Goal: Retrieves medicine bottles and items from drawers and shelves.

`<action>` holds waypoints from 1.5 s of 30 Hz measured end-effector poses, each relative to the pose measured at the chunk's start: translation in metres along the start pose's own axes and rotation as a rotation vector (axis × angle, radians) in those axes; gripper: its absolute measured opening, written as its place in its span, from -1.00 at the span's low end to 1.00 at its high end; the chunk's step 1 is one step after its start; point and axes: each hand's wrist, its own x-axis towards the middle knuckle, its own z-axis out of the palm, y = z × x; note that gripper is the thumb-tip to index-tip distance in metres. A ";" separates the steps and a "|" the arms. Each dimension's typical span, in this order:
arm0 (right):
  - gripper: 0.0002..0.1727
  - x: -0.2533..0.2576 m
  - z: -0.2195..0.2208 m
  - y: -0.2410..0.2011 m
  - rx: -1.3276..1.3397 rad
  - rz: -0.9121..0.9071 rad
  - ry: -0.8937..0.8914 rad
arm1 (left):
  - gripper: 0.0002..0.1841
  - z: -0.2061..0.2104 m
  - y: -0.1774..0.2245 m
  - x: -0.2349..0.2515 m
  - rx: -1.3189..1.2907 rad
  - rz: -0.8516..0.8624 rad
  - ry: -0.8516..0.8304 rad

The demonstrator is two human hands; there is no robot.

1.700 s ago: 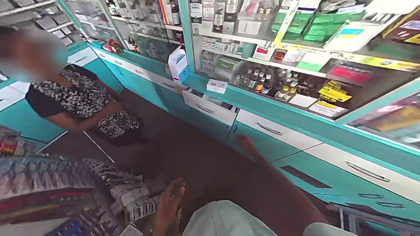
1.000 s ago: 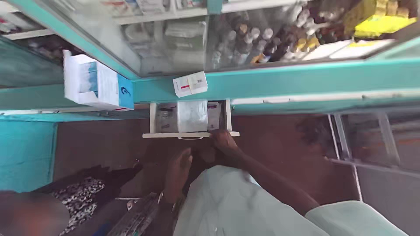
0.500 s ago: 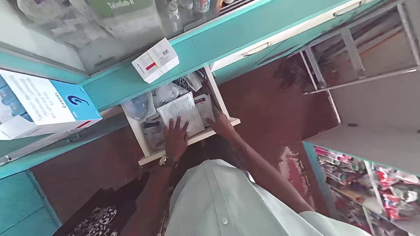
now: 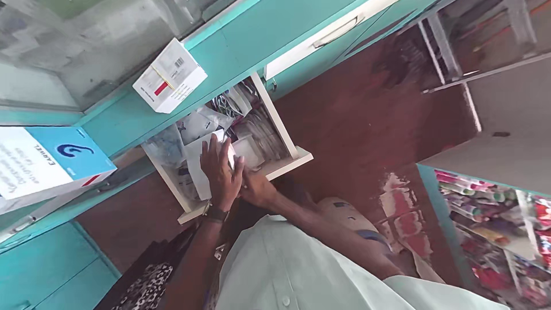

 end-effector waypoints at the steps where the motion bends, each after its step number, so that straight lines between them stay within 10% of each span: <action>1: -0.38 -0.002 0.006 -0.002 0.010 -0.035 -0.036 | -0.27 0.005 0.000 0.007 0.014 -0.040 -0.025; 8: -0.50 -0.001 -0.024 0.023 0.146 -0.114 -0.043 | -0.38 0.010 -0.015 0.013 0.092 -0.061 -0.017; 13: -0.22 0.023 -0.055 0.038 -0.263 0.166 0.336 | -0.41 0.008 -0.020 0.008 0.032 -0.051 0.028; 16: -0.06 0.043 -0.050 0.032 -0.326 0.403 0.282 | -0.41 0.008 -0.021 0.007 0.040 -0.044 0.048; 20: -0.35 0.062 -0.051 0.026 -0.406 0.597 0.103 | -0.43 0.007 -0.021 0.005 0.059 -0.042 0.060; 29: 0.01 0.059 -0.029 0.020 -0.547 0.366 0.340 | -0.44 0.005 -0.022 0.002 0.058 -0.048 0.047; 32: -0.61 0.068 -0.014 0.016 -0.519 0.058 0.417 | -0.45 0.004 -0.022 0.004 0.044 -0.046 0.064; 38: -0.61 0.138 -0.005 0.007 -0.359 0.389 0.202 | -0.48 0.004 -0.022 0.002 0.062 -0.039 0.068; 45: -0.53 0.155 -0.007 0.020 -0.283 0.335 0.245 | -0.47 0.005 -0.023 0.003 0.037 -0.026 0.072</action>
